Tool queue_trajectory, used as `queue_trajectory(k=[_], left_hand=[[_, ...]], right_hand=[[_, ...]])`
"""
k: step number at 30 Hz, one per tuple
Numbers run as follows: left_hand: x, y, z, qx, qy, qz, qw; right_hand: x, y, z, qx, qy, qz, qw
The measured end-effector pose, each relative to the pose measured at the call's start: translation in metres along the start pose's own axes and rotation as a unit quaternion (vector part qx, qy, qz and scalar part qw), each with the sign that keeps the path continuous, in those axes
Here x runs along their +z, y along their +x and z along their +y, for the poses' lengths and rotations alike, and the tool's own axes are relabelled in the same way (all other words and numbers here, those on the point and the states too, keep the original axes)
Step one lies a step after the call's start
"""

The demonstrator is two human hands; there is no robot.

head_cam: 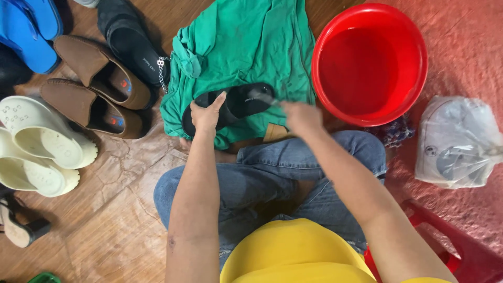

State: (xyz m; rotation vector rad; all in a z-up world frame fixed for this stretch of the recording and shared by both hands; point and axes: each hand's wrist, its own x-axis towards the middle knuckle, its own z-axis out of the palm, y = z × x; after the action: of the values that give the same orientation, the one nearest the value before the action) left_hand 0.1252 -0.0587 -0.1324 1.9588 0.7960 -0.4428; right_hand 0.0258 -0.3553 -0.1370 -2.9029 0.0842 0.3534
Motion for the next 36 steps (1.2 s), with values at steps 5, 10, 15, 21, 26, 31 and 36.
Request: queue_trajectory(k=[5, 10, 15, 21, 26, 31, 36], left_hand=[[0.005, 0.007, -0.004, 0.002, 0.025, 0.008, 1.000], [0.002, -0.014, 0.007, 0.012, 0.041, 0.013, 0.999], [0.002, -0.029, 0.013, 0.024, 0.084, 0.013, 0.996], [-0.011, -0.056, 0.028, 0.063, 0.110, -0.053, 0.990], [0.000, -0.016, 0.004, 0.099, 0.130, -0.015, 0.986], [0.000, -0.013, 0.009, 0.387, 0.097, 0.076, 0.914], [0.003, -0.041, 0.043, 0.612, 0.037, -0.002, 0.790]], right_hand=[[-0.019, -0.017, -0.026, 0.034, -0.024, 0.005, 0.999], [-0.016, -0.018, -0.002, -0.002, -0.032, -0.034, 0.999], [-0.007, -0.025, 0.004, 0.030, -0.024, -0.067, 0.997], [0.014, -0.007, 0.036, 0.103, 0.016, -0.037, 0.994], [-0.018, -0.028, 0.002, 0.064, 0.052, -0.069, 0.994], [-0.023, -0.033, 0.017, 0.092, 0.129, 0.148, 0.976], [-0.079, -0.065, 0.028, 0.137, 0.322, 0.317, 0.882]])
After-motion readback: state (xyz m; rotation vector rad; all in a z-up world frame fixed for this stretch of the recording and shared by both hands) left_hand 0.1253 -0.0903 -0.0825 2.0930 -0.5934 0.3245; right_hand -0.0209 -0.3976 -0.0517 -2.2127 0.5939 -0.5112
